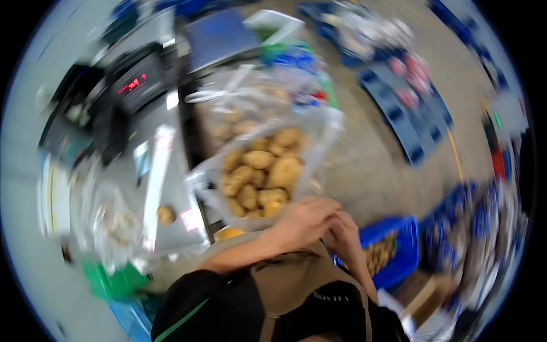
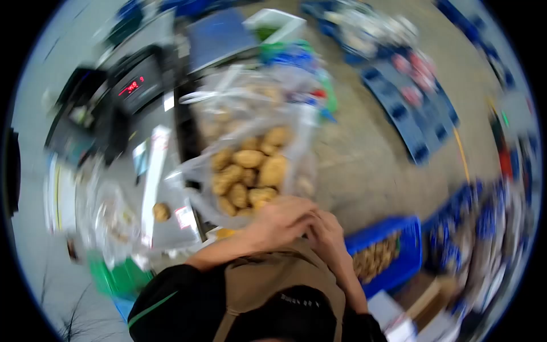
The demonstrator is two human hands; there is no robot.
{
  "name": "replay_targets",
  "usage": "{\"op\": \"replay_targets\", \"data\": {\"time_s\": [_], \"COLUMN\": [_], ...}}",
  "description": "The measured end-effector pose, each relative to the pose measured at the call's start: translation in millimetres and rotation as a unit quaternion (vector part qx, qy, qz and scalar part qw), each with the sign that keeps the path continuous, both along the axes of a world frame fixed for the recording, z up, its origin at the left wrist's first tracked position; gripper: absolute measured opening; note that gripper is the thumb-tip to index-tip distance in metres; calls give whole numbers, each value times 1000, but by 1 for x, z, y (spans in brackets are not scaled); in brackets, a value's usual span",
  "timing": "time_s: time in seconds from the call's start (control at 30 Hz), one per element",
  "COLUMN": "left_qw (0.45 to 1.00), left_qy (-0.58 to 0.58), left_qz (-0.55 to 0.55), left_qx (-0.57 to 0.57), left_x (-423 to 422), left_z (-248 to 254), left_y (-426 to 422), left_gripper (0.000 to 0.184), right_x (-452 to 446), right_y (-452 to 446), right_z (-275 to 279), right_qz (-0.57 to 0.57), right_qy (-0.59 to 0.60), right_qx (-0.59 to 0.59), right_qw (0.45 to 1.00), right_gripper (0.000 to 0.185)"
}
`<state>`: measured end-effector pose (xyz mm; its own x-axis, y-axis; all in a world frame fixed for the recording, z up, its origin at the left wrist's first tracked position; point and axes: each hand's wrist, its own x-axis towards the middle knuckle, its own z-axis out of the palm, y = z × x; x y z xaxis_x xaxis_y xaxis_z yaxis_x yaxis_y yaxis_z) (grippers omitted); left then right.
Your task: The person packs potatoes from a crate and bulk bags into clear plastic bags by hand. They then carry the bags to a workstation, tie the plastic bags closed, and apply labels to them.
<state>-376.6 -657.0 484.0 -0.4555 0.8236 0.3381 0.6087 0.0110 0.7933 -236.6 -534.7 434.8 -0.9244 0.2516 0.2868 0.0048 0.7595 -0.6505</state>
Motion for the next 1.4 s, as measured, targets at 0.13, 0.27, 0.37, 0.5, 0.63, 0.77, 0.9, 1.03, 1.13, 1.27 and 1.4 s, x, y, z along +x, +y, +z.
{"op": "replay_targets", "data": {"time_s": [0.13,0.27,0.37,0.5,0.63,0.77,0.9,1.03,1.13,1.27,1.4], "left_qw": [992,970,948,916,848,746,680,618,577,483,433], "left_qy": [-41,-41,-47,-24,39,105,105,167,178,210,232], "left_qz": [-91,-162,-203,-275,-414,-545,-613,-667,-711,-768,-804], "left_qx": [-83,-178,-240,-291,-329,-368,-387,-382,-359,-365,-336], "left_x": [39,87,127,193,263,321,364,396,414,443,465], "left_z": [-2,-17,-33,-60,-85,-104,-120,-142,-165,-181,-204], "left_y": [29,66,98,152,208,260,298,341,374,428,476], "left_gripper": [24,22,22,24,31,40,40,40,39,39,36], "right_x": [52,106,154,232,318,393,440,455,452,443,443], "right_y": [9,14,28,55,76,80,70,48,45,61,85], "right_z": [-21,-67,-90,-124,-160,-183,-197,-227,-241,-221,-211], "right_qz": [-40,-108,-131,-197,-296,-430,-555,-603,-633,-697,-812], "right_qy": [16,-48,-148,-279,-348,-357,-281,-249,-233,-181,-83], "right_qx": [31,44,45,-90,-141,-205,-281,-305,-342,-399,-374], "right_qw": [999,992,979,936,878,804,731,694,654,568,441], "right_gripper": [19,19,28,27,29,31,29,29,29,31,31]}}
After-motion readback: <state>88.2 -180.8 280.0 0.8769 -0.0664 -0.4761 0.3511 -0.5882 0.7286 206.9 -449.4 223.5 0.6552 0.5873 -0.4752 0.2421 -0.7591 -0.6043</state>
